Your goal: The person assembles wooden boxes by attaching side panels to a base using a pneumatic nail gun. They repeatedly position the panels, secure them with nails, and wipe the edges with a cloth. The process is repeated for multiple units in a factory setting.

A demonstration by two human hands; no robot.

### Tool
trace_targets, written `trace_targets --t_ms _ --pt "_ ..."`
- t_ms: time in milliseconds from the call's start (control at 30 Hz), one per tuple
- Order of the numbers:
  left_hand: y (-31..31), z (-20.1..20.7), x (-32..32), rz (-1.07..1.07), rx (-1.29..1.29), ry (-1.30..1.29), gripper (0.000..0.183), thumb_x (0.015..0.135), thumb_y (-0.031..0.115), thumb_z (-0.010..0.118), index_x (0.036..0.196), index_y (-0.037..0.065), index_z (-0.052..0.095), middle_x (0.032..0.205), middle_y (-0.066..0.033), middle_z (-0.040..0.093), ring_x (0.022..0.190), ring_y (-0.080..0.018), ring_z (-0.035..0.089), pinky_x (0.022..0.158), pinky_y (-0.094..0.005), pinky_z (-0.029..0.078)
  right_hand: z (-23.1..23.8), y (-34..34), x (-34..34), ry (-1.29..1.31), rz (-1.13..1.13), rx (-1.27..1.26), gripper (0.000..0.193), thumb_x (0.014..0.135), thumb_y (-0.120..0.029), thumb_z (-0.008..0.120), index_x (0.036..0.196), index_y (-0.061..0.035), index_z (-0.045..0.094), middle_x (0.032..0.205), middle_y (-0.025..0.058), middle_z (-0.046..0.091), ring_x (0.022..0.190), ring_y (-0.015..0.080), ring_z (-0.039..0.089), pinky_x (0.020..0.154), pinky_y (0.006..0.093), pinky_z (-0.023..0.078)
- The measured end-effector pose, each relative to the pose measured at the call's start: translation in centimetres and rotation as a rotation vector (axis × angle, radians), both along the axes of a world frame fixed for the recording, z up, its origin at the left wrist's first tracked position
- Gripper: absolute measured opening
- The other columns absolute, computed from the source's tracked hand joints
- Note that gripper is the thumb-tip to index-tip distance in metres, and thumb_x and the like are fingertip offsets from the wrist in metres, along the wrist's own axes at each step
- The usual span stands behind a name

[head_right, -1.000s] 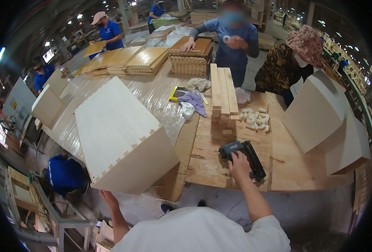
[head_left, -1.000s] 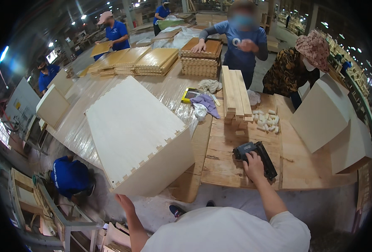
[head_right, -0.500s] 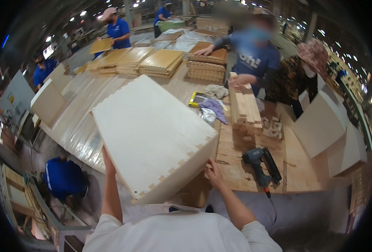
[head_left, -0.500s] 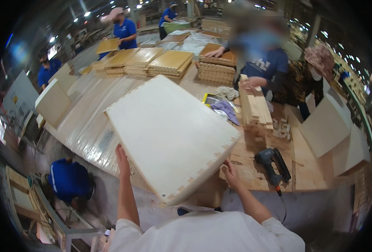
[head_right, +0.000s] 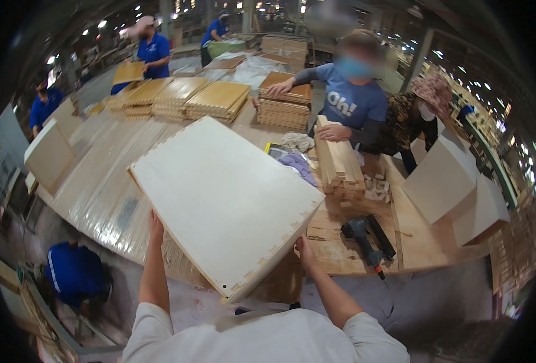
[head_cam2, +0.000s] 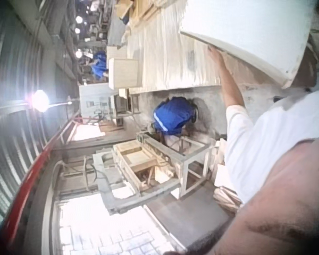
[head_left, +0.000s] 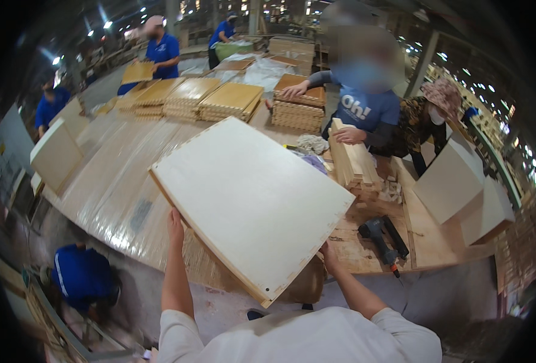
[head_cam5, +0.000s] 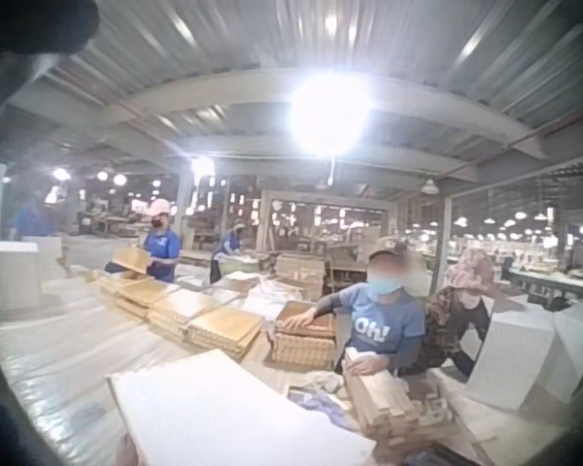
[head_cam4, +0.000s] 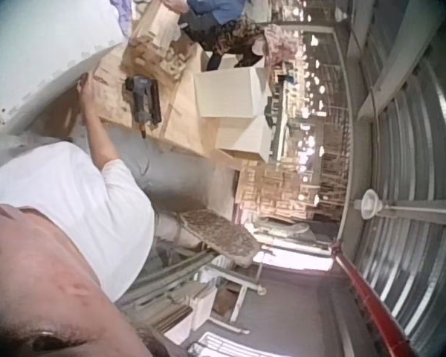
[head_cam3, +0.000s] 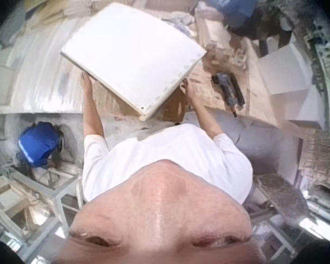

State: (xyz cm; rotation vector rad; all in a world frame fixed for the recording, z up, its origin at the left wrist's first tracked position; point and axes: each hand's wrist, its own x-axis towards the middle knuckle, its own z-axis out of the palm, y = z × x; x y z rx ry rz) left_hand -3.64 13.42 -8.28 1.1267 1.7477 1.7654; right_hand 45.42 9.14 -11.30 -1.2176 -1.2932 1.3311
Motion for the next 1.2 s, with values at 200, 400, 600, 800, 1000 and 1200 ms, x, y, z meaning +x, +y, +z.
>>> trace_targets --t_ms 200,400,600,800,1000,1200 --pt "-1.1 2.5 1.2 0.061 -0.093 0.236 0.050 0.102 0.037 0.037 0.117 -0.006 0.056 0.111 -0.0197 0.063 0.104 -0.0291 0.060 0.088 -0.0370 0.046 0.7 1.1 0.2 -0.010 -0.039 0.210 0.051 0.102 -0.044 0.036 0.133 -0.0042 0.042 0.122 0.0094 0.053 0.113 0.0197 0.048 0.098 0.0334 0.038" --pt "-7.3 8.9 3.0 0.323 -0.321 0.511 0.051 0.099 0.044 0.038 0.101 0.001 0.065 0.088 -0.0198 0.067 0.084 -0.0379 0.063 0.072 -0.0448 0.047 5.6 5.6 0.4 0.035 0.068 0.219 0.070 0.099 -0.057 0.028 0.137 0.0013 0.039 0.132 0.0122 0.049 0.121 0.0208 0.044 0.104 0.0329 0.032" --pt "-14.3 17.5 5.4 0.506 -0.587 0.925 0.055 0.096 0.049 0.041 0.086 0.003 0.069 0.076 -0.0208 0.065 0.074 -0.0417 0.061 0.064 -0.0503 0.045 8.0 9.1 -0.2 0.162 0.096 0.111 0.063 0.100 -0.053 0.031 0.107 0.0025 0.061 0.096 0.0083 0.064 0.088 0.0162 0.056 0.083 0.0300 0.044" --pt "-16.8 21.1 10.5 0.366 -0.767 1.032 0.050 0.091 0.043 0.049 0.081 -0.002 0.066 0.072 -0.0209 0.063 0.070 -0.0406 0.061 0.064 -0.0488 0.045 5.3 11.1 1.3 0.291 0.379 -0.451 0.057 0.100 -0.047 0.036 0.120 0.0010 0.060 0.109 0.0121 0.065 0.098 0.0193 0.062 0.089 0.0345 0.047" --pt "-20.1 19.2 13.0 0.159 -0.964 0.570 0.049 0.090 0.040 0.052 0.076 -0.006 0.062 0.065 -0.0208 0.061 0.058 -0.0290 0.062 0.057 -0.0418 0.046 1.4 12.3 3.2 -0.820 0.520 -0.069 0.047 0.091 -0.043 0.049 0.111 -0.0029 0.063 0.106 0.0236 0.064 0.098 0.0344 0.063 0.085 0.0370 0.049" --pt "-18.9 19.7 14.9 0.099 -0.654 0.416 0.042 0.097 0.033 0.047 0.074 -0.002 0.056 0.061 -0.0012 0.051 0.055 -0.0110 0.047 0.051 -0.0300 0.037 2.0 21.7 5.9 -0.387 0.024 0.053 0.032 0.082 -0.033 0.060 0.092 -0.0039 0.066 0.086 0.0139 0.068 0.083 0.0307 0.066 0.074 0.0393 0.050"
